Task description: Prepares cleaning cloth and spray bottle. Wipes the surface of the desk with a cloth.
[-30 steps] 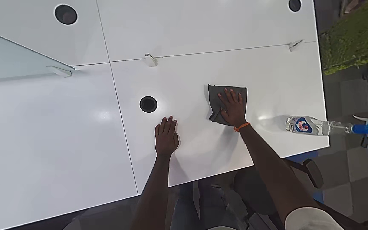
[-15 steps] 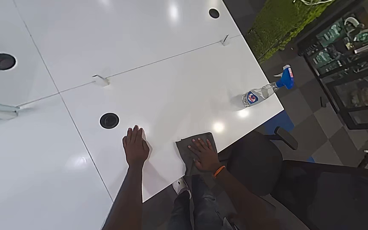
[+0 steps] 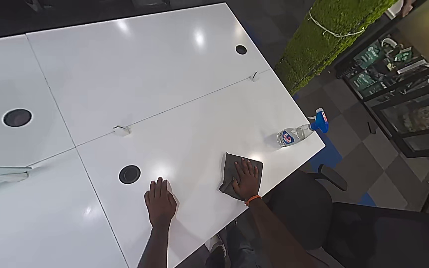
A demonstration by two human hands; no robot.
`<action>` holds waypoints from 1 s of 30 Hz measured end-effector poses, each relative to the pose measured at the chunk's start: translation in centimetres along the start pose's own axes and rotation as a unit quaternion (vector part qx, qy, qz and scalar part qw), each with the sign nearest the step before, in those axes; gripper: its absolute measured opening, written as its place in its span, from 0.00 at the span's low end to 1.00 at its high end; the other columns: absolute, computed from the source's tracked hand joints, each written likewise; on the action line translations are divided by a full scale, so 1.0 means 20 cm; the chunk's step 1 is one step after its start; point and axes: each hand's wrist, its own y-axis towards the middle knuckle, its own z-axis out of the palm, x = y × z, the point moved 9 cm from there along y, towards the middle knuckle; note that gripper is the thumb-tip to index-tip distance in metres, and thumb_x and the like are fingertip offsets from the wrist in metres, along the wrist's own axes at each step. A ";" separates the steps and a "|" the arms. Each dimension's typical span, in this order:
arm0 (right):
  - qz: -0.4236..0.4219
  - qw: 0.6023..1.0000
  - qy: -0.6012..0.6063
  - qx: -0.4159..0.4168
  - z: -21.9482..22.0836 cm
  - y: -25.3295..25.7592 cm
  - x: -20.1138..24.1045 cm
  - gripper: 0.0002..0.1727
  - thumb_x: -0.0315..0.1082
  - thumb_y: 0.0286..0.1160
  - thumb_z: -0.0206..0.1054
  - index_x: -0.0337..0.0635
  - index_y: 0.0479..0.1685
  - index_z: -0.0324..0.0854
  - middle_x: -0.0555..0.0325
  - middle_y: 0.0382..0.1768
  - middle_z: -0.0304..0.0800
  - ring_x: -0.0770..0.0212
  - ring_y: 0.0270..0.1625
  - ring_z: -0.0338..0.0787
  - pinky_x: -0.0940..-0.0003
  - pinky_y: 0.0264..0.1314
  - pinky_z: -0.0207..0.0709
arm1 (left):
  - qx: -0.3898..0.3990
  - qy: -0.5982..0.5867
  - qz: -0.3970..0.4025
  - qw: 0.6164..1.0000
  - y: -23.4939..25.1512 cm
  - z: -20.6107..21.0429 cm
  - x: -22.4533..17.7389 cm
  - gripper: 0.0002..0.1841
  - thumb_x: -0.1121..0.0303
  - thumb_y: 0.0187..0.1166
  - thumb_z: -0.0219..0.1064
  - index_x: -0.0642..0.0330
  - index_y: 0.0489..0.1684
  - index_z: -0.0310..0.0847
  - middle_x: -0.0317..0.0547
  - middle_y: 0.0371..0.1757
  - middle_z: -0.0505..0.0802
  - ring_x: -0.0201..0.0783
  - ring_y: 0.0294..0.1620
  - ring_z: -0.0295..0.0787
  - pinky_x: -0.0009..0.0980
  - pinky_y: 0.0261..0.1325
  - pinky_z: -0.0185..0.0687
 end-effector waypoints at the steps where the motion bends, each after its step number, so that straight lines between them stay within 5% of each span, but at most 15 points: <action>1: 0.002 1.000 0.002 -0.003 0.00 0.03 0.00 0.40 0.65 0.72 0.48 0.75 0.91 0.61 0.65 0.94 0.55 0.51 0.95 0.51 0.33 0.90 0.41 | -0.001 -0.001 0.000 1.000 -0.01 0.00 0.00 0.31 0.59 0.81 0.39 0.55 0.81 0.74 0.48 0.89 0.72 0.56 0.92 0.57 0.61 0.88 0.48; 13: 0.007 0.999 0.017 -0.033 -0.07 0.47 -0.04 0.38 0.63 0.72 0.48 0.73 0.89 0.65 0.65 0.93 0.59 0.51 0.94 0.54 0.32 0.90 0.41 | -0.015 -0.015 0.001 1.000 0.01 -0.02 0.00 0.29 0.63 0.83 0.39 0.58 0.77 0.77 0.51 0.84 0.77 0.58 0.89 0.63 0.61 0.86 0.54; 18: 0.001 0.999 0.015 -0.035 -0.10 0.65 -0.05 0.38 0.63 0.72 0.47 0.73 0.89 0.66 0.65 0.92 0.60 0.50 0.94 0.55 0.33 0.90 0.42 | -0.076 -0.049 -0.060 0.994 0.10 -0.08 -0.07 0.27 0.59 0.85 0.41 0.62 0.67 0.83 0.58 0.76 0.83 0.62 0.82 0.72 0.61 0.84 0.57; 24: 0.006 0.999 0.019 -0.033 -0.14 0.90 -0.08 0.38 0.64 0.72 0.47 0.74 0.88 0.66 0.66 0.92 0.59 0.51 0.94 0.55 0.32 0.90 0.42 | -0.059 -0.053 -0.063 0.995 0.53 0.05 -0.48 0.29 0.55 0.85 0.40 0.56 0.75 0.79 0.58 0.85 0.74 0.63 0.90 0.59 0.71 0.84 0.46; 30: 0.016 0.998 0.048 -0.038 -0.17 1.17 -0.13 0.36 0.56 0.70 0.52 0.73 0.85 0.70 0.67 0.91 0.62 0.51 0.94 0.55 0.31 0.90 0.40 | -0.046 0.015 -0.247 0.968 0.91 0.23 -0.62 0.31 0.54 0.88 0.36 0.51 0.91 0.60 0.49 0.93 0.64 0.54 0.95 0.49 0.72 0.86 0.38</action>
